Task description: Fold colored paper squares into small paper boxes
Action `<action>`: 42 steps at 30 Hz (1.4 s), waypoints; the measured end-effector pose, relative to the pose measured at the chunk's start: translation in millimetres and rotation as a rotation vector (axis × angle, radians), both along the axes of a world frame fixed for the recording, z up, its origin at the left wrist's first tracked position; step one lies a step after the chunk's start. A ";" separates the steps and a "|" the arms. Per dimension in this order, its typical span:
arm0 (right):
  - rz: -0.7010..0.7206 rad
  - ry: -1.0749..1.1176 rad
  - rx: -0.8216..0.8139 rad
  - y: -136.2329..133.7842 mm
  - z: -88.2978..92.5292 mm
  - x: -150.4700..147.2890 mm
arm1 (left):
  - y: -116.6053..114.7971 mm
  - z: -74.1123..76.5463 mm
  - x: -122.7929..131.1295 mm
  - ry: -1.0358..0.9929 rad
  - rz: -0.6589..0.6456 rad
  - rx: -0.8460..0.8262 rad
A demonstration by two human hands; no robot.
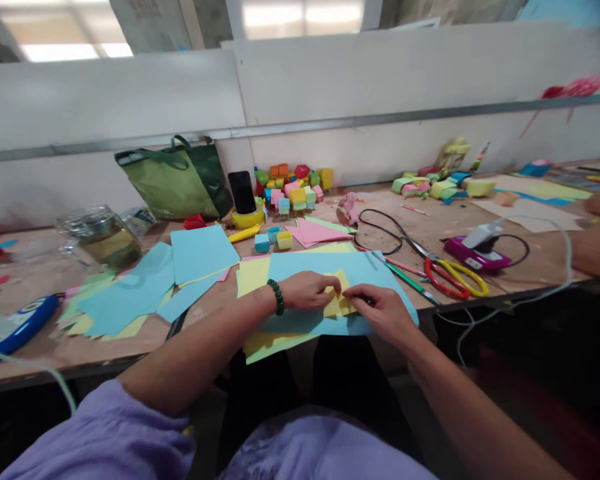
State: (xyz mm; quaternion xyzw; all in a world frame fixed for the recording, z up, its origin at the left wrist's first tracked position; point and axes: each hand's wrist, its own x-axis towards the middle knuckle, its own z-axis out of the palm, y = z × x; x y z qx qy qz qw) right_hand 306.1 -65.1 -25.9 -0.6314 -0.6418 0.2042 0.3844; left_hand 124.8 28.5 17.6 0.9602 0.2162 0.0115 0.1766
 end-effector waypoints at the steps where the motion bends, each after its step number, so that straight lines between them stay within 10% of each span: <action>1: 0.010 0.001 -0.020 0.6 0.7 1.7 | 0.5 2.1 -0.1 0.001 0.016 0.004; 15: 0.281 -0.528 0.167 -1.4 17.5 7.8 | -23.4 -9.3 -42.1 -0.046 -0.062 0.635; 28: 0.371 -0.758 0.214 -1.3 16.3 2.5 | -33.2 -15.5 -45.7 0.005 -0.003 0.553; 42: 0.247 -0.171 -0.017 5.2 5.8 3.7 | -24.2 -17.4 -43.1 -0.273 0.233 -0.048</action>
